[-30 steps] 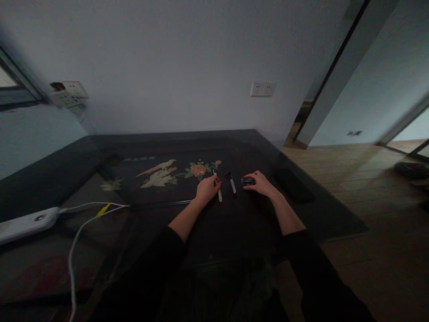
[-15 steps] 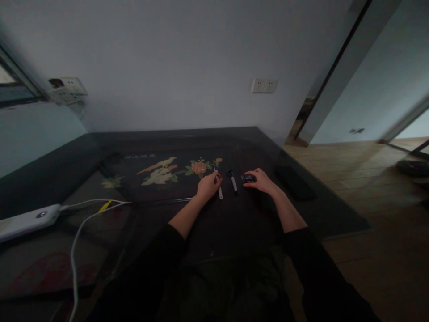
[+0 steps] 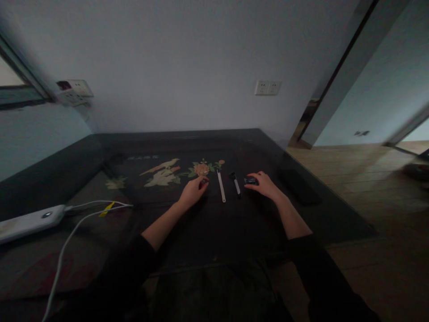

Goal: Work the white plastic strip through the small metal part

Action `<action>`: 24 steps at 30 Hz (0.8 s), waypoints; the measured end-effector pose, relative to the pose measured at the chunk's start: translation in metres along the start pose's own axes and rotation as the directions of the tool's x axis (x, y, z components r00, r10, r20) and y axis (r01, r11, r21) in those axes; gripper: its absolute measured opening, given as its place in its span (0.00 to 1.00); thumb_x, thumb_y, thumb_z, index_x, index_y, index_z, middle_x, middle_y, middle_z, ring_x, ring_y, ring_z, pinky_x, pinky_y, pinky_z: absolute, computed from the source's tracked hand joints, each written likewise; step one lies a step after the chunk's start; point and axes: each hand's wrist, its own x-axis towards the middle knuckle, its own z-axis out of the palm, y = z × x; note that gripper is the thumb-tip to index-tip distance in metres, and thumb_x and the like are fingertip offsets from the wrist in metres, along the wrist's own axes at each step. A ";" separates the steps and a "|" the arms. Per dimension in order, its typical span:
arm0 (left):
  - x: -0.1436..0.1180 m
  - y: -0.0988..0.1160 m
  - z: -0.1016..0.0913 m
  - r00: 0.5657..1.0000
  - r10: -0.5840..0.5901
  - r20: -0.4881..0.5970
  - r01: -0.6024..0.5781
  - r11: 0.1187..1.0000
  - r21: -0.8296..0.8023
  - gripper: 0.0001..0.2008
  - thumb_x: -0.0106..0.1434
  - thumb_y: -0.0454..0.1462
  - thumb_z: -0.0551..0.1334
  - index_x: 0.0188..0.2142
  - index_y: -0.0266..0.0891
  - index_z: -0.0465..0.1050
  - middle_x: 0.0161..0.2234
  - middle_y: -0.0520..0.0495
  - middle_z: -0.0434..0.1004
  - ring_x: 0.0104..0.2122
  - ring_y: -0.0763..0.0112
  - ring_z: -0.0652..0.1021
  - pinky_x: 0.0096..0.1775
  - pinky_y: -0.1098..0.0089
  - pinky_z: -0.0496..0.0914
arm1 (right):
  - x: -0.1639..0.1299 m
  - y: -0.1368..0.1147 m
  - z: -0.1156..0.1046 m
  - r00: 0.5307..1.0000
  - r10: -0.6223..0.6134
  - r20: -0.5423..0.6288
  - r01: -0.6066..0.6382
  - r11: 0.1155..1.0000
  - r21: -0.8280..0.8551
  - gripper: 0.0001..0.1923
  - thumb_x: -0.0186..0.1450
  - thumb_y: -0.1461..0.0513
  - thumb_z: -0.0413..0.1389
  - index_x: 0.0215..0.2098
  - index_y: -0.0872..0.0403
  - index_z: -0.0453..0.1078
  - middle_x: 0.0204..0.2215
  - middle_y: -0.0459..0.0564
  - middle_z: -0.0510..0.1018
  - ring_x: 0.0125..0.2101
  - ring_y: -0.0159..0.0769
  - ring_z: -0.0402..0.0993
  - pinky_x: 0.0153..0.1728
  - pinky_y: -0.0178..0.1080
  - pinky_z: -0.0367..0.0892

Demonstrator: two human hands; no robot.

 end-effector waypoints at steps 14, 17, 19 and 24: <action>-0.014 -0.028 -0.016 0.997 -0.052 -0.056 0.053 0.999 0.006 0.11 0.66 0.42 0.55 0.35 0.40 0.72 0.26 0.52 0.74 0.26 0.72 0.73 0.31 0.72 0.61 | -0.010 -0.083 -0.001 0.985 -0.080 -0.152 0.101 0.986 0.133 0.08 0.68 0.58 0.54 0.34 0.53 0.69 0.29 0.48 0.74 0.32 0.37 0.71 0.33 0.36 0.61; -0.013 -0.027 -0.016 0.995 -0.077 -0.058 0.079 0.997 0.022 0.12 0.66 0.42 0.55 0.31 0.40 0.71 0.26 0.51 0.73 0.26 0.72 0.72 0.30 0.72 0.60 | -0.014 -0.096 0.002 0.994 -0.063 -0.086 0.061 0.998 -0.034 0.05 0.68 0.59 0.54 0.38 0.53 0.68 0.35 0.50 0.78 0.36 0.39 0.74 0.36 0.37 0.62; -0.012 -0.027 -0.016 0.994 -0.089 -0.055 0.091 0.995 0.031 0.12 0.66 0.43 0.54 0.30 0.40 0.69 0.25 0.51 0.72 0.26 0.72 0.71 0.30 0.72 0.59 | -0.016 -0.102 0.002 0.998 -0.036 -0.047 0.028 0.985 -0.172 0.06 0.68 0.60 0.54 0.41 0.53 0.67 0.38 0.53 0.79 0.39 0.42 0.75 0.37 0.39 0.63; -0.011 -0.027 -0.015 0.995 -0.100 -0.028 0.101 0.992 0.069 0.13 0.66 0.44 0.54 0.29 0.40 0.68 0.25 0.51 0.71 0.26 0.71 0.71 0.29 0.71 0.57 | -0.020 -0.110 0.004 0.999 0.020 0.028 -0.009 0.935 -0.355 0.11 0.69 0.64 0.49 0.49 0.56 0.65 0.39 0.58 0.81 0.39 0.47 0.79 0.35 0.41 0.65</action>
